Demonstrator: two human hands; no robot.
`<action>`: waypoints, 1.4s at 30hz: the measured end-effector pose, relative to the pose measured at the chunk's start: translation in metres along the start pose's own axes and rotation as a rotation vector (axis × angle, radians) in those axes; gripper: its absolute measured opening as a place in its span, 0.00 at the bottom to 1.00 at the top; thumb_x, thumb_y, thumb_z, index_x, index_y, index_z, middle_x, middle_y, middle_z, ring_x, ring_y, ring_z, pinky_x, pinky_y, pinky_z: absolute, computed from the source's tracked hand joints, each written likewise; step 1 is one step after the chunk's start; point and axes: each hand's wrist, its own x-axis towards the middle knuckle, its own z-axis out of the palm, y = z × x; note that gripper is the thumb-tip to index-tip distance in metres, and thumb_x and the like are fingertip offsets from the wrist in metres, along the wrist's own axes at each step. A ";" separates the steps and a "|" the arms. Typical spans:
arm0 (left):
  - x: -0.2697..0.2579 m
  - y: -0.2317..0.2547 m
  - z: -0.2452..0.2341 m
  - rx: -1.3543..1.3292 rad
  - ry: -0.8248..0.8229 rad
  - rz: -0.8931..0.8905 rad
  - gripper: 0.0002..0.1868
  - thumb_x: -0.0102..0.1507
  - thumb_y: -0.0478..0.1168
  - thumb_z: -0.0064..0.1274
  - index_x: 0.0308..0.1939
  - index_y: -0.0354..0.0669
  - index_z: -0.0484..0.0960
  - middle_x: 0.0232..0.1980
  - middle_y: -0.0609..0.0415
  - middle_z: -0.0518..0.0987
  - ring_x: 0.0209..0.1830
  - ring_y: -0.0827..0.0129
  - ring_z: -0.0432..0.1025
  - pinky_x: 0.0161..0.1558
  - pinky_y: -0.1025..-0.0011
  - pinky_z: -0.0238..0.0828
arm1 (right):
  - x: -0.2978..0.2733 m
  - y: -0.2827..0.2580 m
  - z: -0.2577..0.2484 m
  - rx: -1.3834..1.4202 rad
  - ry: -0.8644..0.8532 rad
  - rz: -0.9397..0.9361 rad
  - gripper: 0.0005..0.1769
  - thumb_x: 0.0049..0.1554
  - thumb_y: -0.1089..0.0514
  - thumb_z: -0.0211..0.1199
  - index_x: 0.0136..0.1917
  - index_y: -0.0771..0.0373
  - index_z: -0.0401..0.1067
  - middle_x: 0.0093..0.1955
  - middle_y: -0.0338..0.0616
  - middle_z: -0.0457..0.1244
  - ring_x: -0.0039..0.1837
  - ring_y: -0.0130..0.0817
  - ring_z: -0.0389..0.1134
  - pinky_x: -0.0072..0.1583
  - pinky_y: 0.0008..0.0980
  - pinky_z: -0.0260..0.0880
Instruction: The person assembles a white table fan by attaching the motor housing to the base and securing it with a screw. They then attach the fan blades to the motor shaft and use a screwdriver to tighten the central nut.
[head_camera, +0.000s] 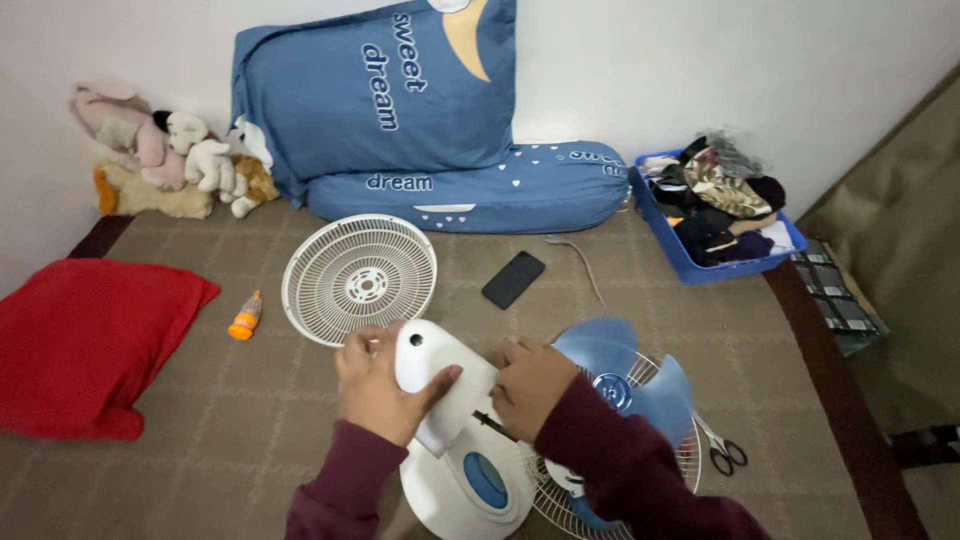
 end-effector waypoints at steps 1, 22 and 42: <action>0.001 -0.002 0.000 -0.001 -0.009 -0.005 0.45 0.46 0.69 0.67 0.57 0.42 0.80 0.56 0.39 0.68 0.59 0.46 0.61 0.58 0.52 0.65 | 0.001 -0.006 -0.005 0.037 0.022 0.031 0.13 0.51 0.53 0.61 0.34 0.64 0.76 0.47 0.51 0.67 0.53 0.50 0.67 0.54 0.47 0.68; -0.003 -0.015 0.020 -0.217 0.023 0.075 0.47 0.48 0.57 0.71 0.62 0.35 0.69 0.58 0.39 0.72 0.59 0.46 0.66 0.60 0.52 0.65 | -0.023 -0.030 0.051 0.377 0.425 0.013 0.16 0.63 0.50 0.54 0.53 0.67 0.67 0.51 0.56 0.65 0.54 0.53 0.66 0.56 0.50 0.66; -0.005 -0.012 0.019 -0.257 0.018 -0.061 0.49 0.46 0.60 0.73 0.61 0.35 0.71 0.55 0.41 0.75 0.57 0.49 0.71 0.60 0.54 0.68 | -0.016 0.024 0.106 1.057 -0.644 0.565 0.15 0.67 0.53 0.42 0.53 0.64 0.64 0.37 0.53 0.64 0.37 0.44 0.67 0.40 0.44 0.70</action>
